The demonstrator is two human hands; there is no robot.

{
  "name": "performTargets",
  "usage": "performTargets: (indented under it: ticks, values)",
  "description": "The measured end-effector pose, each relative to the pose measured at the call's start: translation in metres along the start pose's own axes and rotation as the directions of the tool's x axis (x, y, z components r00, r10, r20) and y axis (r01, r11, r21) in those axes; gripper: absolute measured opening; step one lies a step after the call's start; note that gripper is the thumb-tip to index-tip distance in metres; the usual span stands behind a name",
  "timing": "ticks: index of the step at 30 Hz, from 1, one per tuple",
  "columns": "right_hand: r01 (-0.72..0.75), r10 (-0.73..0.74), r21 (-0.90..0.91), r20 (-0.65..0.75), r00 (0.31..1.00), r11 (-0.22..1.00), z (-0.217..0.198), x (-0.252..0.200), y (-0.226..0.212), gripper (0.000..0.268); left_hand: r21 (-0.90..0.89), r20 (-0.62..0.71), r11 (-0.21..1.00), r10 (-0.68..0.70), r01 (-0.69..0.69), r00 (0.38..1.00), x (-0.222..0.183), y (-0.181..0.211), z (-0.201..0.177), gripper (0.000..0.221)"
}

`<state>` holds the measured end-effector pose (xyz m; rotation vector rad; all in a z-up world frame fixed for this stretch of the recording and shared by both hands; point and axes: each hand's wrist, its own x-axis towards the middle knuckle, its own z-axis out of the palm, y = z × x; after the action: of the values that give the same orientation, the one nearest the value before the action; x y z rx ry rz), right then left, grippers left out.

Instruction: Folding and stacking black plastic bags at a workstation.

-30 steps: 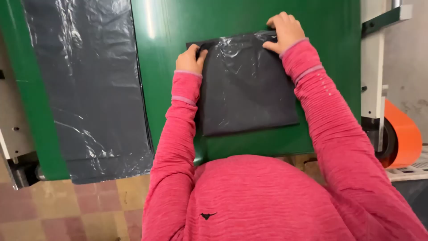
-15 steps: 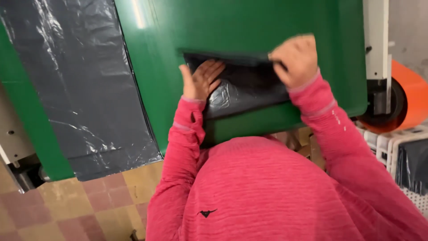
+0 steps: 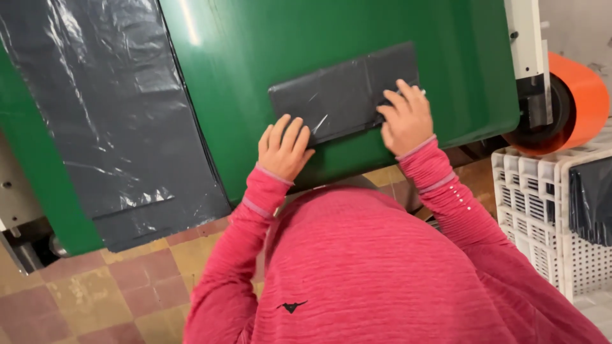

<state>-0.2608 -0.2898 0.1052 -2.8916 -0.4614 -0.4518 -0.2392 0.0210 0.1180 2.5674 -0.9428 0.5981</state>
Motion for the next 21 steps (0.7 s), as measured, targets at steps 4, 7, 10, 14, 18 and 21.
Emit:
performTargets:
  ticks: [4,7,10,14,18,21]
  values:
    - [0.133,-0.171,0.307,0.102,0.980,0.942,-0.006,0.019,-0.059,0.062,-0.042,0.477,0.997,0.077,-0.065,0.875,-0.018,-0.010,0.046,0.007]
    - [0.128,-0.269,0.547,0.186,0.945,0.827,0.027,0.002,-0.070,0.074,-0.296,0.631,0.955,0.187,0.011,0.753,0.022,0.003,0.048,0.018]
    - [0.164,-0.296,0.566,0.149,0.943,0.808,0.059,-0.039,-0.047,0.051,-0.596,0.564,0.798,0.340,0.086,0.753,0.084,0.010,0.046,0.035]
    - [-0.405,0.290,0.834,0.309,0.906,0.374,0.159,-0.165,0.043,0.041,-0.566,0.798,0.480,0.117,0.670,0.591,0.127,-0.001,0.137,0.062]
    - [-0.239,0.461,0.714,0.634,0.621,-0.658,0.167,-0.150,0.104,0.016,-0.549,0.748,0.397,-0.160,0.736,0.644,0.117,-0.027,0.185,0.068]
    - [-0.335,0.213,0.487,0.768,0.604,-0.806,0.120,-0.110,0.102,0.043,-0.536,0.480,0.764,-0.074,0.359,0.874,0.108,-0.004,0.154,0.053]
